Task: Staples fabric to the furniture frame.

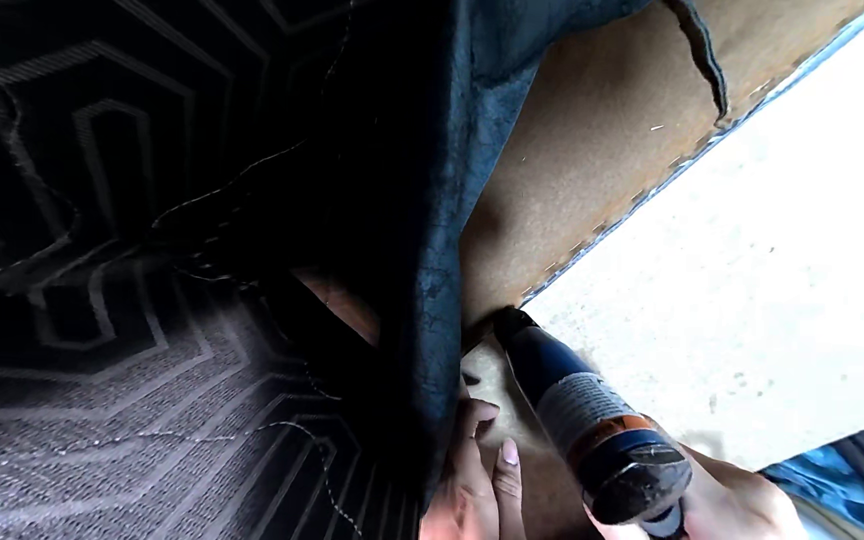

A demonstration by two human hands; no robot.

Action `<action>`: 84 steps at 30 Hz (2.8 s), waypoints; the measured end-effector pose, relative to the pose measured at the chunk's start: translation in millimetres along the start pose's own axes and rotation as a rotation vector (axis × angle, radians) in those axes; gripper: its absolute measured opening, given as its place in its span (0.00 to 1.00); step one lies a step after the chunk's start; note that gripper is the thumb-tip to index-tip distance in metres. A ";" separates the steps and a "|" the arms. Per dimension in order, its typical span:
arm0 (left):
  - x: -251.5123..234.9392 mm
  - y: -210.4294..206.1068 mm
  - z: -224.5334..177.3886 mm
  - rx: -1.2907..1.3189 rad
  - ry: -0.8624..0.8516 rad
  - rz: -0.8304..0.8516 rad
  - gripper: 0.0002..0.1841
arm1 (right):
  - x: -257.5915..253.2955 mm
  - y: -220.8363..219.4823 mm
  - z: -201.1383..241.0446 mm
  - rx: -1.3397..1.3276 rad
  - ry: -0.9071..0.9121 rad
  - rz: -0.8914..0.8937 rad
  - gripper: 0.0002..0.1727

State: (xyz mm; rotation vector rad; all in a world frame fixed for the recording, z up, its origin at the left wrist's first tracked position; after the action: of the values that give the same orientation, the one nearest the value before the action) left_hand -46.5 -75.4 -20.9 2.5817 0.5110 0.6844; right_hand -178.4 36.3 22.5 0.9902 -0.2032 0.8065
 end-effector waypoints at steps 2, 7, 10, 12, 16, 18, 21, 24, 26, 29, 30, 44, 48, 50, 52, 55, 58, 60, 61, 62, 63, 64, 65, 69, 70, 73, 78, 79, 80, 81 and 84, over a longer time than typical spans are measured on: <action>0.0 -2.0 1.1 0.001 0.026 0.017 0.23 | -0.7 -1.7 -1.4 0.015 -0.043 0.018 0.28; 5.2 -5.8 6.6 0.049 0.091 0.046 0.21 | 2.5 -5.7 -0.5 -0.021 -0.057 0.005 0.29; 8.1 -6.0 6.8 0.007 0.090 0.063 0.21 | 5.5 -9.6 3.4 -0.054 -0.049 0.010 0.28; 9.3 -7.4 7.5 0.001 0.046 0.061 0.19 | 8.5 -14.0 3.9 -0.042 -0.043 0.014 0.29; 10.2 -7.7 7.8 -0.129 0.020 0.064 0.18 | 12.4 -20.5 3.8 -0.021 -0.040 0.051 0.31; 10.6 -7.0 3.8 -0.252 -0.019 0.058 0.18 | 12.9 -22.9 4.9 -0.022 -0.041 0.055 0.31; 9.7 -9.1 -3.9 -0.443 -0.116 0.064 0.17 | 12.7 -24.9 6.1 -0.009 -0.066 0.067 0.30; 8.6 -10.1 -5.3 -0.520 -0.188 0.070 0.17 | 13.9 -26.5 6.0 -0.009 -0.093 0.080 0.29; 7.3 -9.6 -7.5 -0.545 -0.231 0.053 0.17 | 15.5 -27.3 7.6 -0.017 -0.069 0.061 0.29; 12.1 -8.8 -7.5 -0.527 -0.197 0.118 0.20 | 18.8 -31.8 8.5 -0.041 -0.040 0.062 0.29; 17.8 -10.4 -1.3 -0.496 -0.131 0.202 0.22 | 19.8 -33.5 9.0 -0.046 -0.036 0.070 0.29; 43.8 -19.9 25.8 -0.369 -0.036 0.387 0.23 | 24.4 -36.3 13.4 0.006 -0.096 0.083 0.29; 4.5 -26.7 12.4 -0.380 -0.098 0.073 0.28 | 22.2 2.5 -6.5 -0.007 -0.102 -0.074 0.29; -9.5 -32.2 6.2 -0.369 -0.172 -0.017 0.29 | 18.3 29.9 -22.1 0.019 -0.123 -0.135 0.30; -21.3 -38.7 -0.4 -0.422 -0.231 -0.040 0.29 | 13.2 55.3 -44.1 0.086 -0.104 -0.190 0.29; -36.3 -49.5 -8.9 -0.372 -0.256 -0.097 0.31 | -2.9 88.5 -58.5 0.182 -0.060 -0.237 0.24; -46.0 -66.8 2.2 -0.354 -0.321 -0.213 0.31 | -21.3 99.7 -64.4 0.160 0.012 -0.236 0.24; -48.3 -73.5 9.9 -0.421 -0.379 -0.300 0.30 | -36.9 100.7 -66.0 0.094 0.055 -0.214 0.23; -48.9 -74.6 10.7 -0.443 -0.379 -0.333 0.30 | -44.7 100.3 -65.2 0.069 0.059 -0.202 0.22; -48.5 -74.9 10.8 -0.451 -0.364 -0.357 0.29 | -51.3 99.7 -63.9 0.056 0.055 -0.197 0.21; -47.7 -74.4 10.5 -0.448 -0.349 -0.373 0.29 | -56.7 99.0 -62.3 0.050 0.050 -0.188 0.20; -47.0 -73.0 10.5 -0.438 -0.342 -0.381 0.28 | -61.7 98.5 -60.8 0.049 0.049 -0.176 0.20; -46.1 -71.0 10.7 -0.433 -0.333 -0.381 0.28 | -66.2 98.5 -59.6 0.048 0.051 -0.165 0.19; -44.7 -66.8 8.1 -0.460 -0.316 -0.369 0.26 | -76.3 102.5 -57.0 0.076 0.044 -0.110 0.20; -45.0 -66.4 6.9 -0.467 -0.322 -0.389 0.26 | -77.2 103.9 -56.3 0.083 0.036 -0.089 0.20; -45.4 -65.6 4.4 -0.505 -0.327 -0.416 0.25 | -77.9 104.5 -55.7 0.092 0.036 -0.066 0.20; -44.8 -66.6 3.8 -0.522 -0.350 -0.415 0.24 | -74.1 99.6 -52.9 0.151 0.064 -0.082 0.20; -45.3 -66.9 3.4 -0.526 -0.354 -0.423 0.24 | -73.3 98.5 -52.4 0.158 0.061 -0.081 0.21; -45.9 -67.1 3.1 -0.531 -0.354 -0.428 0.24 | -73.0 97.4 -51.9 0.161 0.055 -0.083 0.21; -46.1 -66.9 3.0 -0.538 -0.353 -0.431 0.23 | -72.5 95.9 -51.6 0.161 0.047 -0.083 0.21; -44.9 -67.4 4.2 -0.574 -0.339 -0.436 0.22 | -71.5 90.6 -50.9 0.150 0.025 -0.074 0.20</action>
State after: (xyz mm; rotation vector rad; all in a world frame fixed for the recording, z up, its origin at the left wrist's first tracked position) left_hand -96.7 -39.6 -73.7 1.9027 0.6268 0.1912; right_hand -300.6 67.2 18.8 1.1221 -0.0847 0.7745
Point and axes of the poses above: each hand's wrist, its own x-axis away from the middle knuckle, its own y-axis out of the back of the hand, z = x × y, the point moved 6 cm from there along -x, towards the middle knuckle, and after that the axes turned 12 degrees about -y, right-handed, at the moved point
